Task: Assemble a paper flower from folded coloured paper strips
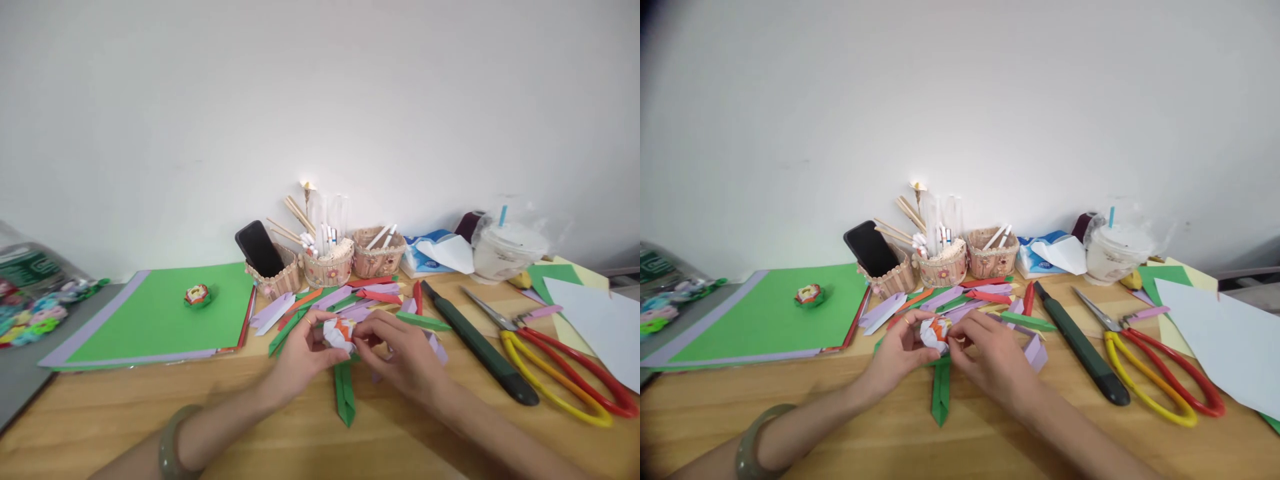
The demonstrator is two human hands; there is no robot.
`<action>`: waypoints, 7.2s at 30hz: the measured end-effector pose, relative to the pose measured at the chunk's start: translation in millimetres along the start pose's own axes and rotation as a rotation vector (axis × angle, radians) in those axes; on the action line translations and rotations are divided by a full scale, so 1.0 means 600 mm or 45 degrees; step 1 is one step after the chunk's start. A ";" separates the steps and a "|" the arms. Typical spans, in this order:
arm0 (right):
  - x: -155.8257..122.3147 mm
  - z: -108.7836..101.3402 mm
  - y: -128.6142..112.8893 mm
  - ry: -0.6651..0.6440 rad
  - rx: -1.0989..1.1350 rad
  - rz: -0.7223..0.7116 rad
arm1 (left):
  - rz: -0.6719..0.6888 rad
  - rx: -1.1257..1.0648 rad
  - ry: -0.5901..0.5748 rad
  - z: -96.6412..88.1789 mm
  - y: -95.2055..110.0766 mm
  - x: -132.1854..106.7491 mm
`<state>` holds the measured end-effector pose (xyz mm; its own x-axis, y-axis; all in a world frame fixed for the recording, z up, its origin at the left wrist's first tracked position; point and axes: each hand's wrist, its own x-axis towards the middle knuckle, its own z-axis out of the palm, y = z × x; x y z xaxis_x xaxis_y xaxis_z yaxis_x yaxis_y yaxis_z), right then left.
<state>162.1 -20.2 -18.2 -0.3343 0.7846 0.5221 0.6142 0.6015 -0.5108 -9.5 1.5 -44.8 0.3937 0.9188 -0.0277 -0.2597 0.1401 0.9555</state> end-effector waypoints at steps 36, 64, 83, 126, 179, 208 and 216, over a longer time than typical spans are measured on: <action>0.012 -0.011 -0.007 -0.121 0.247 0.252 | 0.034 -0.023 0.081 0.006 0.002 -0.003; 0.010 -0.017 -0.005 -0.198 0.139 0.101 | 0.028 -0.001 -0.011 0.001 0.002 -0.001; 0.013 -0.021 -0.009 -0.266 0.194 0.242 | -0.003 0.027 0.047 0.001 0.005 0.001; 0.019 -0.033 0.001 -0.408 0.422 0.382 | -0.035 -0.026 -0.067 0.002 0.007 0.004; -0.001 -0.009 0.007 -0.079 -0.115 -0.136 | 0.080 0.043 0.061 0.000 0.006 0.002; -0.007 -0.003 0.008 0.085 -0.726 -0.571 | 0.077 0.090 0.078 0.006 0.004 -0.007; 0.003 -0.015 0.004 0.023 -0.116 -0.330 | 0.098 0.036 0.047 0.007 0.007 -0.010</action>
<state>169.2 -18.9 -12.4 -0.4763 0.6032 0.6398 0.5722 0.7651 -0.2953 -9.1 -4.9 -39.7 0.3407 0.9395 0.0358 -0.2628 0.0586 0.9631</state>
